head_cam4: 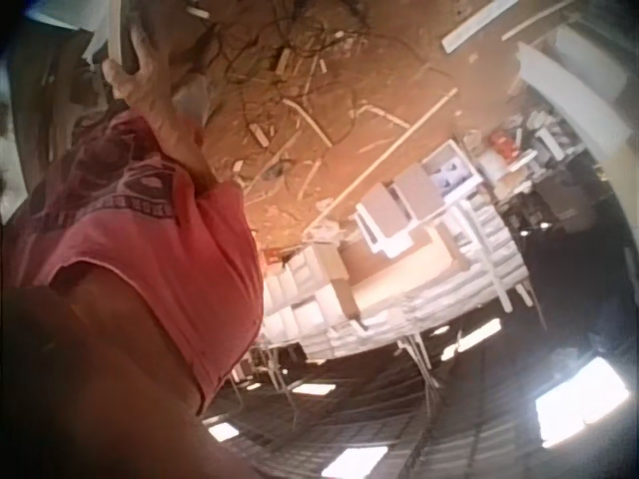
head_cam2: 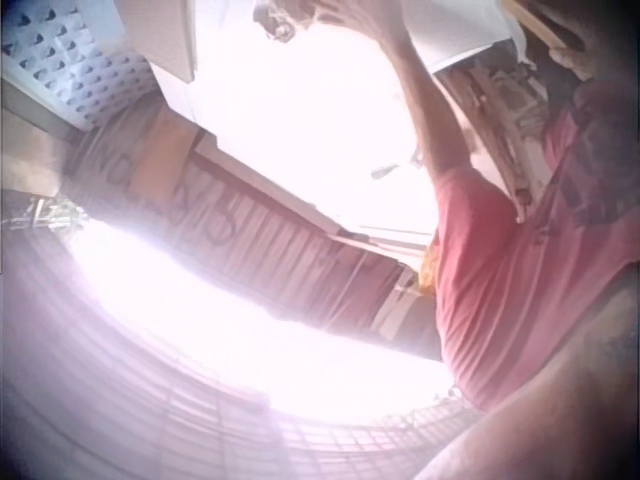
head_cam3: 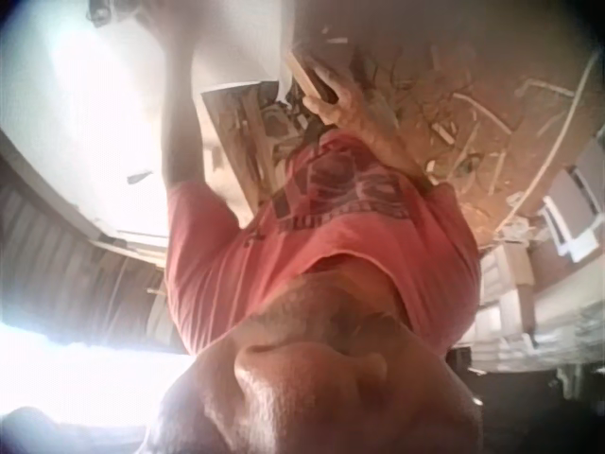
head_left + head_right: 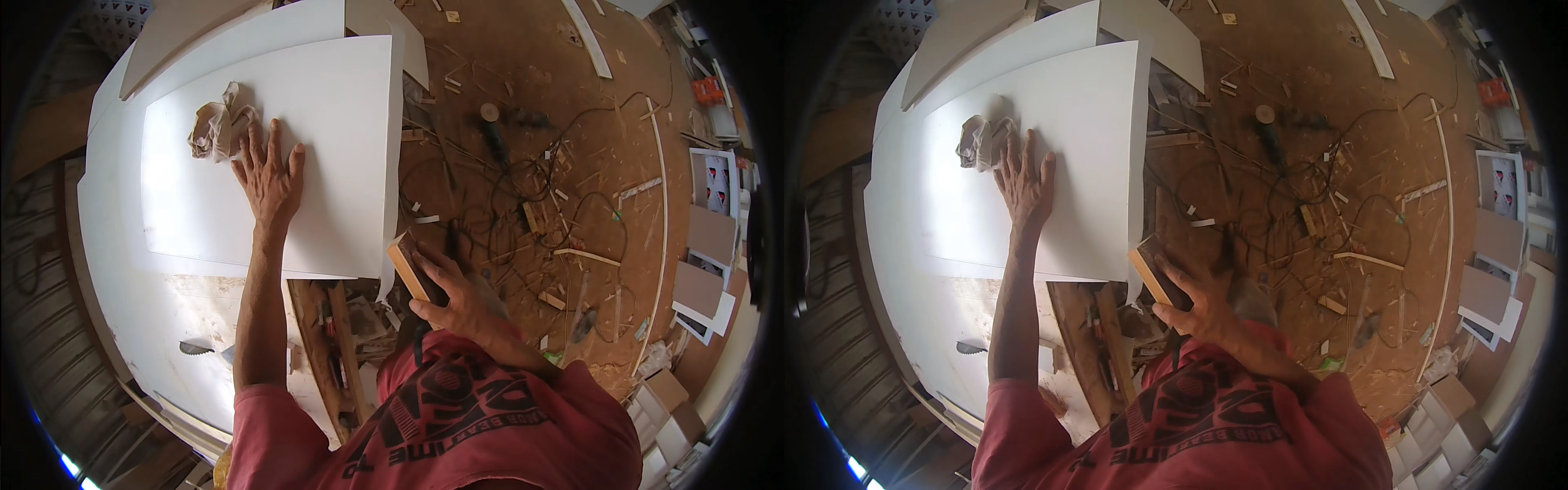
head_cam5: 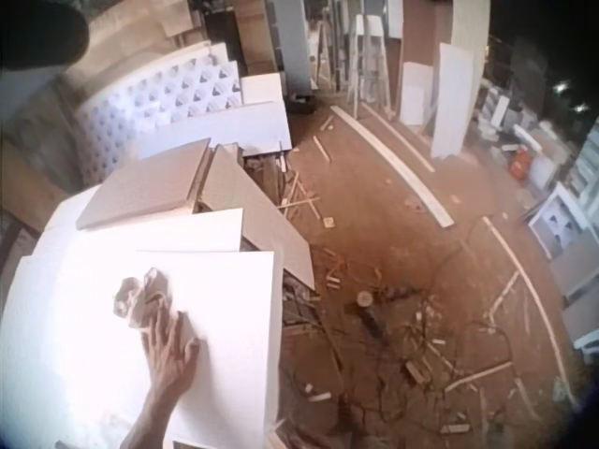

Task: The person sands the edges of white wooden panels with a sanding block, wipes them down with a cloth dampened from a bottle, and applies a strip of tape to one edge.

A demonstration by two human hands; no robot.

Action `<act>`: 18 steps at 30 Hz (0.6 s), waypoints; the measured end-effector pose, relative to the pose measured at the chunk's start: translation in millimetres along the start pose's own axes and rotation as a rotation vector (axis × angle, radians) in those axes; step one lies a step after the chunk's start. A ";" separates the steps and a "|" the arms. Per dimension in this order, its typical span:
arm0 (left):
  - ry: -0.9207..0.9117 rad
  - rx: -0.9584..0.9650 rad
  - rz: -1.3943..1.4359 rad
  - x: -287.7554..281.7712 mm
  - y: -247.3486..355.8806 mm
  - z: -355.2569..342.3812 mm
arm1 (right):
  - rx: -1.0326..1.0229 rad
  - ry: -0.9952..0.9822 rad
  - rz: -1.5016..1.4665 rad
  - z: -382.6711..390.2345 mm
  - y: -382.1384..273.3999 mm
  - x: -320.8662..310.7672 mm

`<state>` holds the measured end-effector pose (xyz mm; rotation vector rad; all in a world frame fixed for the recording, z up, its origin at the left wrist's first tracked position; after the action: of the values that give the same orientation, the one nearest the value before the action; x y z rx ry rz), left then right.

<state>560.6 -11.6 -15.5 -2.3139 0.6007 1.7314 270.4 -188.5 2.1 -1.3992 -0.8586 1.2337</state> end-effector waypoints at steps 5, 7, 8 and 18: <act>-0.021 -0.018 0.003 -2.5 2.5 -3.2 | 0.075 0.035 -0.111 0.4 0.8 9.5; -0.022 -0.034 -0.009 -4.3 -1.0 -1.1 | 0.113 0.095 -0.138 -18.0 0.6 -4.9; -0.012 -0.042 -0.019 -5.2 -5.3 -0.3 | 0.123 0.122 -0.145 -37.6 -1.0 -14.8; -0.009 -0.056 -0.014 -6.8 1.2 -4.6 | 0.084 0.227 -0.217 -258.3 17.4 -60.6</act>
<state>562.5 -13.0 -7.6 -2.3400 0.5406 1.7736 505.8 -310.5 -17.6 -1.3115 -0.7691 0.9163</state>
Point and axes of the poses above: each hand's wrist, its own z-axis away from the middle knuckle, its own x-axis out of the palm, y = z × x, the point moved 1 cm from there along -z, towards the middle knuckle, and after that the axes turned 7 degrees about y, right-handed, at the moved point
